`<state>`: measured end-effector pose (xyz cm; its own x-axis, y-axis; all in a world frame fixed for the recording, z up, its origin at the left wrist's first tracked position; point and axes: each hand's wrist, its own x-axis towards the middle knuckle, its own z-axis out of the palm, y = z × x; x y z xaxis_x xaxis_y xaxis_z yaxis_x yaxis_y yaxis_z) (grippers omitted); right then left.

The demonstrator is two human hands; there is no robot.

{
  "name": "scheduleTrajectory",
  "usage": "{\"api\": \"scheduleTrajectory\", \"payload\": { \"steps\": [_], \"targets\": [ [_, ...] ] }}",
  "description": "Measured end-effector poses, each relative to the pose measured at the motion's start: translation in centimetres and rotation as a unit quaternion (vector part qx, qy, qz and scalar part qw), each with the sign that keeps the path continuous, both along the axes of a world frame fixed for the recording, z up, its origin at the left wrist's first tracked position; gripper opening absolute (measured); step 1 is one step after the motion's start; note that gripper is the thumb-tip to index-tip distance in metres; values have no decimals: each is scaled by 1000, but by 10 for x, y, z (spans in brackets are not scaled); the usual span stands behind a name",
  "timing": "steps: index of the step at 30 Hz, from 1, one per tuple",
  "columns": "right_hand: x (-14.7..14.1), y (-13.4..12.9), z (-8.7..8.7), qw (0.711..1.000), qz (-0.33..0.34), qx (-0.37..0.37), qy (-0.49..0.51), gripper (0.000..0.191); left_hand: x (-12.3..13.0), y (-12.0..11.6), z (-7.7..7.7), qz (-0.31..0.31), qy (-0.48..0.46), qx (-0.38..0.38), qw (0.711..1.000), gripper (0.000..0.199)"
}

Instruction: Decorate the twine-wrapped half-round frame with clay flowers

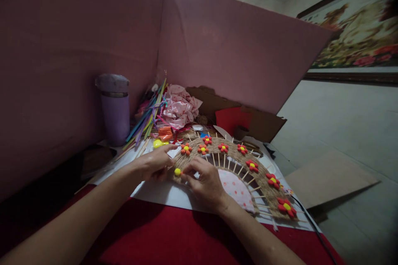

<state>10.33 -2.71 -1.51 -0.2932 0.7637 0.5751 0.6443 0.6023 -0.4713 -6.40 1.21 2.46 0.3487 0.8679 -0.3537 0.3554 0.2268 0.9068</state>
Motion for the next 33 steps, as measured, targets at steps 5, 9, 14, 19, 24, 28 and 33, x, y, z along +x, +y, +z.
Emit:
{"api": "scheduleTrajectory", "payload": {
  "steps": [5, 9, 14, 19, 24, 28, 33],
  "targets": [
    [-1, 0, 0, 1000, -6, 3, -16, 14, 0, 1, -1, 6, -8, -14, 1000, 74],
    [-2, 0, 1, 999, -13, 9, -28, 13, 1, 1, -2, 4, -7, -11, 1000, 73],
    [5, 3, 5, 998, 29, 2, -60, 8, 1, 1, -1, 6, 4, -6, 1000, 71],
    [18, 2, 13, 991, 39, 55, -114, 21, 0, 1, 1, 18, 2, 0, 1000, 69],
    [18, -11, 17, 965, 44, 109, -235, 27, 0, 1, 2, 20, -8, -13, 1000, 68],
    [16, -17, 16, 954, 46, 115, -274, 31, 1, 1, 2, 17, -9, -10, 1000, 67],
    [15, -16, 14, 941, 40, 144, -304, 34, 1, 1, 3, 16, -8, -4, 1000, 64]
  ]
}}
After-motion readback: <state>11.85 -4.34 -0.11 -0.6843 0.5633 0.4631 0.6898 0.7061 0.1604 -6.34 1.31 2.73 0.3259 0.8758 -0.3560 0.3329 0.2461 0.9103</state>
